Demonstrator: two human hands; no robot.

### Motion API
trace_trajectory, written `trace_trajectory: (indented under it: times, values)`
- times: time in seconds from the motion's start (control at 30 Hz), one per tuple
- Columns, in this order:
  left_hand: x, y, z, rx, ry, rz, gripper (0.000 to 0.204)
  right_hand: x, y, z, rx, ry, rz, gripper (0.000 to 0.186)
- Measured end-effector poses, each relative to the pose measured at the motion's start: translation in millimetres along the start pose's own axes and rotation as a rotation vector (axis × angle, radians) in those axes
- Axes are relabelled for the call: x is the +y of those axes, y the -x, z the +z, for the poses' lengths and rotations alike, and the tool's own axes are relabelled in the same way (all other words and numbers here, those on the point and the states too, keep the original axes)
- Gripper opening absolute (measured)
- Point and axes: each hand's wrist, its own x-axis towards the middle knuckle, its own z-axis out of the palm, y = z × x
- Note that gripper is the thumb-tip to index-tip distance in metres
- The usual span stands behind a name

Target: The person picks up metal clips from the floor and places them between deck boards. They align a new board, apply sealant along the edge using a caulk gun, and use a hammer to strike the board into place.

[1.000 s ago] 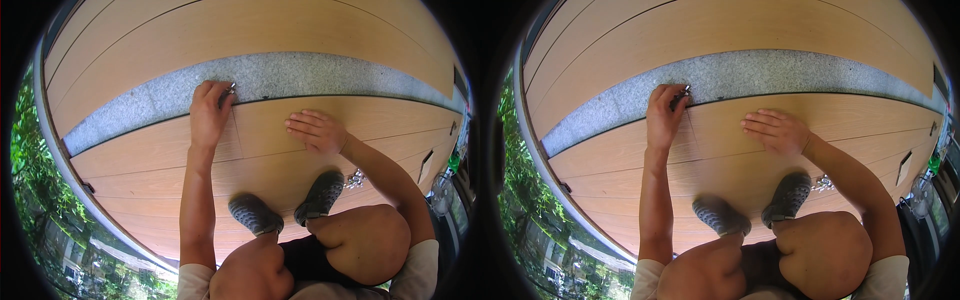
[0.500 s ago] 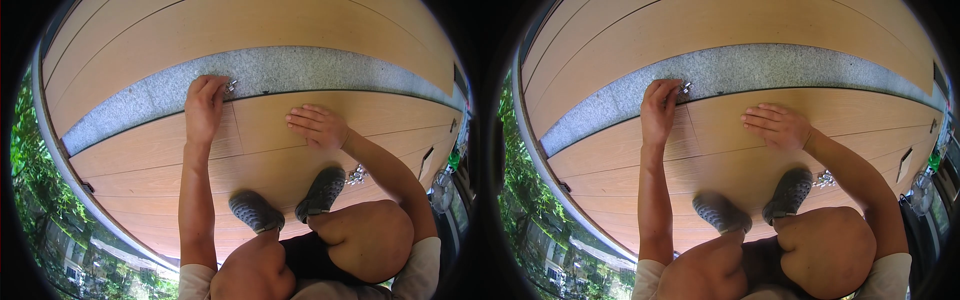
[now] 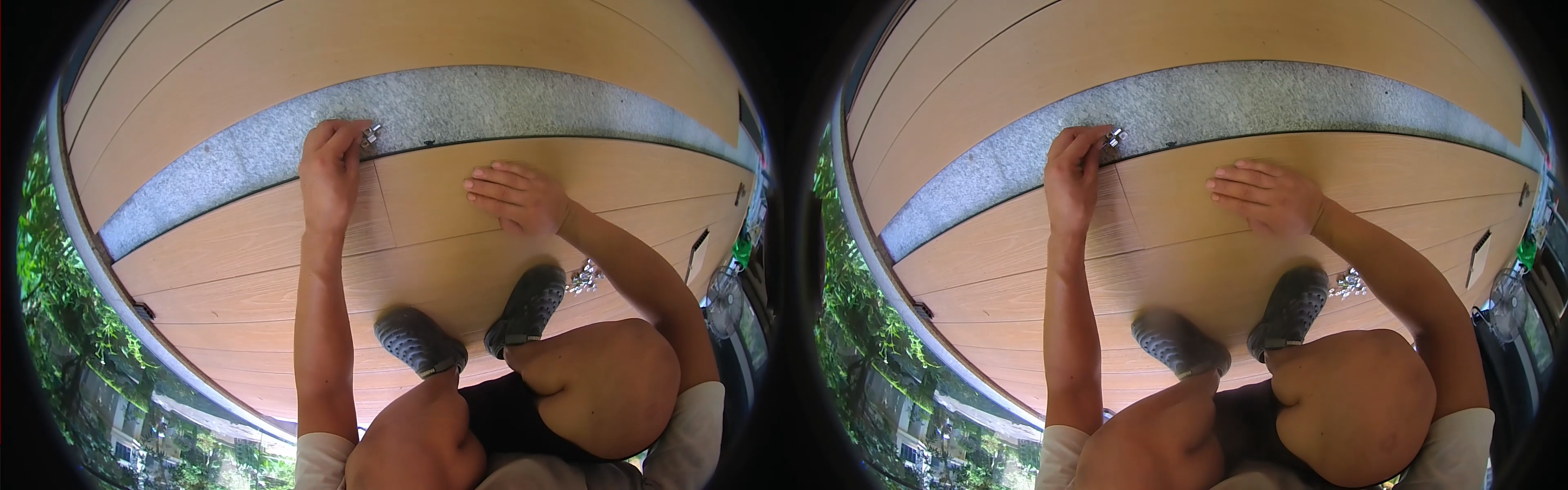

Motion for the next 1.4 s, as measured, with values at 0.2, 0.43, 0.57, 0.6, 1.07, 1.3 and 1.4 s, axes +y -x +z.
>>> trace_trajectory:
  times: [0.2,0.43,0.57,0.6,1.07,1.3,1.4]
  values:
    - [0,-3,-1,-0.128,-0.062,0.059,0.025,1,0,-1,-0.026,-0.013,0.001,0.045]
    - [0,4,-3,-0.173,-0.068,0.045,0.024,2,-1,-2,-0.032,0.008,-0.011,0.047]
    - [2,4,0,-0.185,-0.040,0.014,0.024,1,2,-1,-0.039,0.038,-0.008,0.048]
    - [1,5,-1,-0.179,-0.041,0.018,0.024,1,2,0,-0.037,0.043,-0.012,0.048]
    - [-2,-1,-9,-0.282,-0.066,0.007,0.031,2,1,0,-0.048,0.042,-0.015,0.044]
    - [-2,-2,-8,-0.278,-0.046,-0.043,0.038,3,-1,-3,-0.053,0.021,-0.010,0.043]
    - [-3,-4,-7,-0.273,-0.063,-0.056,0.036,3,-1,-1,-0.035,0.041,-0.023,0.043]
